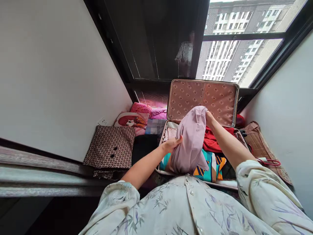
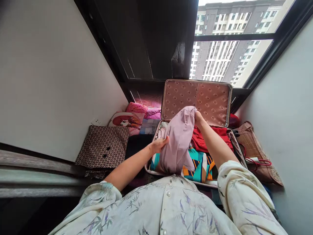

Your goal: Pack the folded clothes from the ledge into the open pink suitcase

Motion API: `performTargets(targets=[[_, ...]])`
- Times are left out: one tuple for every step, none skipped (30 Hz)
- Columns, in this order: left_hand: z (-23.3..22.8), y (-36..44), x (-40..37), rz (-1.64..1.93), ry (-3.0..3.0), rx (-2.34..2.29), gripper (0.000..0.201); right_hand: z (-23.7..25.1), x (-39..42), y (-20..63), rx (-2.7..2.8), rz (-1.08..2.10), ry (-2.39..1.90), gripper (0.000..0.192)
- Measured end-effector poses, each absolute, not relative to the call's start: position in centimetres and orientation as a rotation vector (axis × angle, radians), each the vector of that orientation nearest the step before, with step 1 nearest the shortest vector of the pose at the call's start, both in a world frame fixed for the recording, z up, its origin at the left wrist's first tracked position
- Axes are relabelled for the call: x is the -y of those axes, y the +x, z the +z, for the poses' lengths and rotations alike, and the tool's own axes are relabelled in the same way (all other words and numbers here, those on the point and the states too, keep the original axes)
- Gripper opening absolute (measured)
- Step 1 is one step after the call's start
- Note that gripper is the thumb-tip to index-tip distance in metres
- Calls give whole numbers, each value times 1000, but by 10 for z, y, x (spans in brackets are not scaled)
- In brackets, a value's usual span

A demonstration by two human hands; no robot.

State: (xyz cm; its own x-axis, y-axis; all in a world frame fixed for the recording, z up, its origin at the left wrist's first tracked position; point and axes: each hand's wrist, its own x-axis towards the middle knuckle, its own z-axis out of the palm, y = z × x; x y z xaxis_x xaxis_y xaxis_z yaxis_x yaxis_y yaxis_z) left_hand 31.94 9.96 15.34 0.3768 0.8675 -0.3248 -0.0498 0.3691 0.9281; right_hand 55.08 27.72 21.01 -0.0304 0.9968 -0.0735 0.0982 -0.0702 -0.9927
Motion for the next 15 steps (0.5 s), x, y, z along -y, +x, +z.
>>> performTargets(targets=[[150, 320, -109, 740, 996, -1020, 84, 198, -277, 559, 1298, 1144, -1469, 47], [144, 319, -115, 755, 997, -1059, 84, 186, -275, 568, 1304, 1059, -1596, 61], [135, 317, -117, 782, 1023, -1140, 84, 174, -270, 577, 1292, 995, -1694, 74], [124, 315, -113, 803, 1071, -1251, 85, 161, -264, 585, 1266, 952, -1768, 84], [111, 311, -105, 802, 1151, -1372, 89, 147, -255, 590, 1265, 907, -1840, 87], [98, 307, -94, 770, 1265, -1477, 93, 133, -245, 594, 1308, 854, -1899, 86], [84, 304, -80, 711, 1404, -1555, 97, 118, -232, 595, 1410, 791, -1934, 82], [72, 301, -65, 640, 1558, -1599, 99, 104, -218, 594, 1567, 705, -1947, 76], [60, 299, -50, 569, 1709, -1611, 98, 89, -202, 591, 1770, 590, -1933, 71], [50, 298, -36, 502, 1834, -1604, 95, 75, -185, 586, 1993, 461, -1885, 66], [42, 299, -26, 451, 1921, -1593, 91, 61, -168, 581, 2201, 343, -1810, 63], [35, 300, -19, 421, 1966, -1588, 86, 48, -152, 577, 2366, 264, -1728, 61], [29, 303, -16, 427, 1976, -1600, 81, 37, -138, 572, 2491, 221, -1663, 60], [24, 305, -17, 471, 1955, -1630, 74, 27, -126, 569, 2573, 209, -1624, 58], [21, 307, -23, 546, 1913, -1675, 67, 19, -117, 567, 2612, 222, -1610, 57]])
